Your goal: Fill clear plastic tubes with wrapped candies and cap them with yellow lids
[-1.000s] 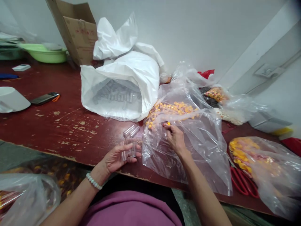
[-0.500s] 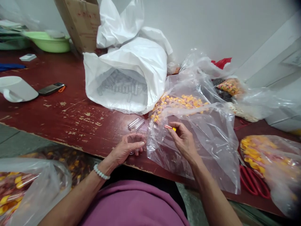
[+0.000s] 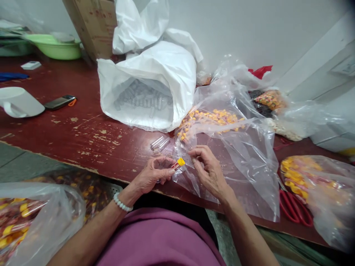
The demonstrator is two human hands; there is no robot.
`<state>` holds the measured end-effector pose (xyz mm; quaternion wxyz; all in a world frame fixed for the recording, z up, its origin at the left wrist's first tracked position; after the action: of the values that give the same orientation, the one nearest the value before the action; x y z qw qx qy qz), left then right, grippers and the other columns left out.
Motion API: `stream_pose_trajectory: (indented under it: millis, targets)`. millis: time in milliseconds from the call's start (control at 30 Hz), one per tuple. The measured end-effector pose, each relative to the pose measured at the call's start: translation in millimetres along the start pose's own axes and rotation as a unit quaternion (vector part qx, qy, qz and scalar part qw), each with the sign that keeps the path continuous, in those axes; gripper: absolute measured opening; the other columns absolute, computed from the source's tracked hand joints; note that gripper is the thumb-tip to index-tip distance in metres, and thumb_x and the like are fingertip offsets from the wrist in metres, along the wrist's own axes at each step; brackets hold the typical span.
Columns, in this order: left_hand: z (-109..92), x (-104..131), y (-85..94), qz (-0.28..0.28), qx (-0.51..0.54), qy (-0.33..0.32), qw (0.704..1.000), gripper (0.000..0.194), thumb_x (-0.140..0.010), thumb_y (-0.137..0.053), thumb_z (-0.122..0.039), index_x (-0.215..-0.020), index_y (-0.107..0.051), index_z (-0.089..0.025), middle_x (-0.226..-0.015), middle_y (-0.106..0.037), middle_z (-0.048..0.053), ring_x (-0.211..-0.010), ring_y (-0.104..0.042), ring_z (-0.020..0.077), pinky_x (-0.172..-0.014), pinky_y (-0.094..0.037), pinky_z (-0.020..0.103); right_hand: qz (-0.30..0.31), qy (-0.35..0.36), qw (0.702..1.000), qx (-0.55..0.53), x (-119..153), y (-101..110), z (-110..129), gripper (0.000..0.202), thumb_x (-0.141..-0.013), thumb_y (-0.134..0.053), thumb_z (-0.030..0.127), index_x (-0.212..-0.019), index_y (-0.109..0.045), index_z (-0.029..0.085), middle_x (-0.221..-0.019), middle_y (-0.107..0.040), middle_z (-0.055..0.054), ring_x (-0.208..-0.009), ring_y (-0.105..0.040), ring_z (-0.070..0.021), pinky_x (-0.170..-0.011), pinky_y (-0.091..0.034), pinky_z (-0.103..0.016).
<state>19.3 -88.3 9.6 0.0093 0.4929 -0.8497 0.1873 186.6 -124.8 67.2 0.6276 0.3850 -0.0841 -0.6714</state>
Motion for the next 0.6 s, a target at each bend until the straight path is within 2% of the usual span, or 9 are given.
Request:
stream_pose_trajectory:
  millis: [67,167,300,367,467,533,600]
  targets:
    - [0.4,-0.8,-1.9,-0.001,0.013,-0.002,1.0,0.031,-0.063,-0.078,-0.029,-0.086,-0.064,-0.013,-0.058,-0.059,-0.002,-0.042,-0.043,0.0046,-0.037,-0.029,0.016,0.013,0.045,0.999,0.018,4.9,-8.6,1.1,0.032,-0.08,-0.039,0.003,-0.098,-0.06,0.021,-0.101,-0.054,-0.006,-0.097,-0.054,-0.0168,-0.084,-0.046,-0.032]
    - [0.1,-3.7,-7.8,-0.006,0.031,-0.012,0.999,0.031,-0.062,-0.078,-0.03,-0.083,-0.063,-0.013,-0.054,-0.055,-0.004,-0.041,-0.041,0.0044,-0.036,-0.026,0.016,0.02,0.083,0.996,0.028,12.3,-21.4,3.7,0.043,-0.074,-0.037,-0.001,-0.104,-0.059,0.021,-0.102,-0.055,-0.008,-0.098,-0.053,-0.0181,-0.085,-0.047,-0.034]
    - [-2.0,-8.1,-10.4,-0.033,0.054,-0.023,0.998,0.034,-0.06,-0.08,-0.03,-0.084,-0.063,-0.013,-0.058,-0.055,-0.004,-0.042,-0.042,0.004,-0.036,-0.027,0.016,0.013,0.056,0.998,-0.017,11.6,-22.1,-4.4,0.042,-0.075,-0.039,0.001,-0.106,-0.06,0.021,-0.105,-0.057,-0.007,-0.1,-0.055,-0.0174,-0.086,-0.047,-0.034]
    - [-2.2,-9.1,-6.2,-0.04,0.065,-0.019,0.997,0.037,-0.059,-0.08,-0.03,-0.087,-0.063,-0.013,-0.061,-0.056,-0.003,-0.043,-0.045,0.0046,-0.036,-0.027,0.016,-0.016,0.013,1.0,-0.022,5.0,-12.4,-23.4,0.035,-0.079,-0.04,0.006,-0.102,-0.062,0.021,-0.102,-0.061,-0.006,-0.096,-0.058,-0.0167,-0.085,-0.047,-0.033]
    - [0.4,-9.0,8.8,-0.07,0.074,-0.012,0.995,0.037,-0.06,-0.08,-0.03,-0.087,-0.062,-0.014,-0.058,-0.056,-0.004,-0.044,-0.046,0.0052,-0.036,-0.026,0.015,-0.074,-0.072,0.989,0.102,-12.3,5.6,-69.0,0.028,-0.082,-0.04,0.014,-0.096,-0.064,0.019,-0.093,-0.064,-0.006,-0.086,-0.059,-0.0176,-0.08,-0.048,-0.034]
    - [4.5,-8.6,19.9,-0.099,0.074,-0.008,0.992,0.036,-0.06,-0.08,-0.03,-0.086,-0.061,-0.014,-0.054,-0.055,-0.004,-0.043,-0.045,0.0053,-0.035,-0.026,0.014,-0.064,-0.093,0.976,0.188,-29.2,7.8,-96.7,0.027,-0.081,-0.043,0.016,-0.097,-0.064,0.017,-0.097,-0.065,-0.01,-0.091,-0.058,-0.021,-0.085,-0.046,-0.039]
    - [9.1,-8.9,26.6,-0.112,0.067,-0.006,0.991,0.036,-0.061,-0.08,-0.031,-0.087,-0.061,-0.014,-0.054,-0.055,-0.004,-0.043,-0.044,0.0052,-0.035,-0.027,0.014,-0.038,-0.085,0.971,0.219,-49.0,-0.9,-113.4,0.026,-0.081,-0.048,0.02,-0.1,-0.065,0.016,-0.108,-0.063,-0.013,-0.102,-0.054,-0.0252,-0.093,-0.041,-0.045]
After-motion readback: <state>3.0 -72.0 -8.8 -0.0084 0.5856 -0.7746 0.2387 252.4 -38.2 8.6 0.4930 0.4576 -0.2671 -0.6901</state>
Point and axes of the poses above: each hand's wrist, its own x-axis away from the middle knuckle, its own y-axis out of the back of the hand, z = x × y, the point moved 4 cm from there along -x, towards the middle knuckle
